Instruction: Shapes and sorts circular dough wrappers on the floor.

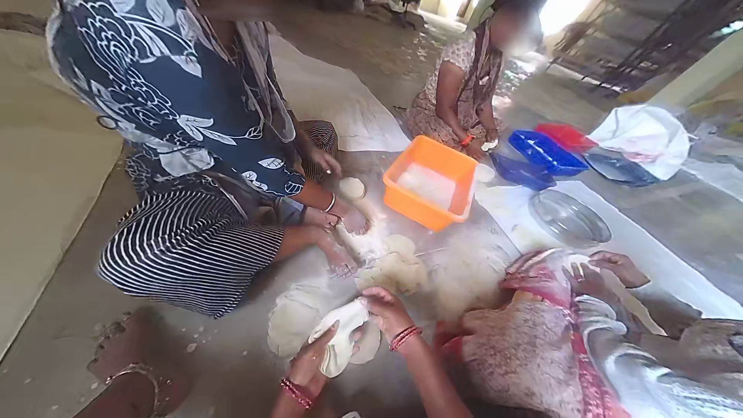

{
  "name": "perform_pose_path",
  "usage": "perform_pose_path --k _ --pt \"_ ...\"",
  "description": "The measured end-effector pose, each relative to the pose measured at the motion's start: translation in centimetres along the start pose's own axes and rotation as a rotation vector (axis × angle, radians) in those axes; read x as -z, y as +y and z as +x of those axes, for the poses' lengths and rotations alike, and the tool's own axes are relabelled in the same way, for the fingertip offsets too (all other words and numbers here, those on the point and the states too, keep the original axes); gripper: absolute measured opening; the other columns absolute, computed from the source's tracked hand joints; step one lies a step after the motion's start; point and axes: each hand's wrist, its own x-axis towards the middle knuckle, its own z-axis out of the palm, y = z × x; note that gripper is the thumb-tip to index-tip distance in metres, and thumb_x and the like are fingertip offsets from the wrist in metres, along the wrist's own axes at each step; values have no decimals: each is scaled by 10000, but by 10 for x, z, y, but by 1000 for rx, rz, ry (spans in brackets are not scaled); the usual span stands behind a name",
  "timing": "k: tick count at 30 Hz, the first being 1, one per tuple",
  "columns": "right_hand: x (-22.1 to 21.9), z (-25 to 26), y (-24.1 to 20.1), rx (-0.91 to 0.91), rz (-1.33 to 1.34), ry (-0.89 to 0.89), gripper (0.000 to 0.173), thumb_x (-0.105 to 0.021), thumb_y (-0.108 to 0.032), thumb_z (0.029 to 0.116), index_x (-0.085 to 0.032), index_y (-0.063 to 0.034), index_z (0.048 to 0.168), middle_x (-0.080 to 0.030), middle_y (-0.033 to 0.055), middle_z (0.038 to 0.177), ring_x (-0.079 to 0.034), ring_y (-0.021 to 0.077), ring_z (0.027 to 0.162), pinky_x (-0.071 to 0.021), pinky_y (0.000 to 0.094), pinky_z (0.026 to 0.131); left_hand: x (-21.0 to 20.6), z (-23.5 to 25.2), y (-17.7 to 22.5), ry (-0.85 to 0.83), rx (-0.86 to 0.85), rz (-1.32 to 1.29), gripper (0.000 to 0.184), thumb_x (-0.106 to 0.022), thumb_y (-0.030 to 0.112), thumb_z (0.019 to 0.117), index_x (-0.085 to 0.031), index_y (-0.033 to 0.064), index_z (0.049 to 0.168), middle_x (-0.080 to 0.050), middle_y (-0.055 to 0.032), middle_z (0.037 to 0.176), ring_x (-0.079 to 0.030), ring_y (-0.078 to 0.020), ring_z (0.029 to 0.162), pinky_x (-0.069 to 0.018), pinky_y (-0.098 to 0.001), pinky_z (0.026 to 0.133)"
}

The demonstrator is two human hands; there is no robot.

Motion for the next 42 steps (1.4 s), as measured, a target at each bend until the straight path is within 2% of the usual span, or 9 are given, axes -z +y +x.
perform_pose_path --k 5,9,12,17,19,28,35,39,42 --pt "-8 -2 -1 68 -3 100 276 -641 -1 972 -607 39 1242 -684 150 1072 -671 207 933 -578 389 811 4 2 -1 19 37 8 325 -417 188 1095 -538 -30 1305 -726 -218 1046 -742 -330 921 -636 -468 775" --pt "-3 0 -17 403 -274 119 268 -668 26 927 -640 88 1187 -719 167 1086 -703 155 951 -585 307 851 22 8 5 -45 -5 -12 410 -324 246 1112 -499 51 1427 -723 -173 1111 -734 -315 966 -622 -476 814" --pt "5 -3 -26 618 -653 -5 204 -663 -20 931 -709 37 1121 -750 128 1072 -729 149 967 -599 304 884 37 11 17 -56 -98 -84 410 -285 220 1093 -500 89 1417 -716 -117 1138 -718 -304 1026 -607 -511 854" --pt "14 -13 18 308 -1380 -491 292 -527 -26 1003 -696 -32 1241 -720 211 1155 -677 377 1130 -504 572 1011 50 9 34 -25 -173 -209 453 -263 262 1093 -426 118 1491 -655 -145 1316 -685 -341 1131 -588 -549 881" --pt "19 -16 40 212 -1548 -584 339 -503 35 993 -667 -32 1282 -681 231 1242 -624 417 1215 -474 597 1037 49 8 37 -21 -178 -248 461 -242 291 1100 -442 130 1483 -651 -136 1337 -685 -341 1142 -587 -558 882" --pt "25 -24 66 283 -1638 -449 289 -545 2 985 -671 -17 1245 -647 219 1289 -601 420 1243 -515 574 992 44 11 35 -50 -161 -271 480 -223 323 1099 -476 114 1449 -648 -154 1329 -665 -373 1168 -574 -591 897" --pt "25 -23 60 163 -1445 -393 372 -721 -224 938 -677 -27 1251 -620 230 1330 -570 401 1275 -451 560 1084 36 8 28 -137 -106 -314 503 -245 345 1096 -422 121 1511 -604 -184 1396 -631 -407 1219 -559 -610 923" --pt "19 -14 68 248 -1493 -227 465 -585 -218 1020 -558 -56 1455 -508 190 1519 -455 372 1426 -377 530 1166 31 8 20 -222 -68 -361 527 -279 373 1089 -379 141 1552 -539 -211 1468 -584 -446 1272 -530 -639 961" --pt "17 -7 82 261 -1513 -181 512 -599 -211 1010 -516 -60 1492 -451 191 1568 -394 384 1469 -344 546 1186 27 7 19 -226 -42 -396 515 -298 360 1088 -403 137 1539 -551 -207 1460 -579 -442 1282 -523 -643 965"
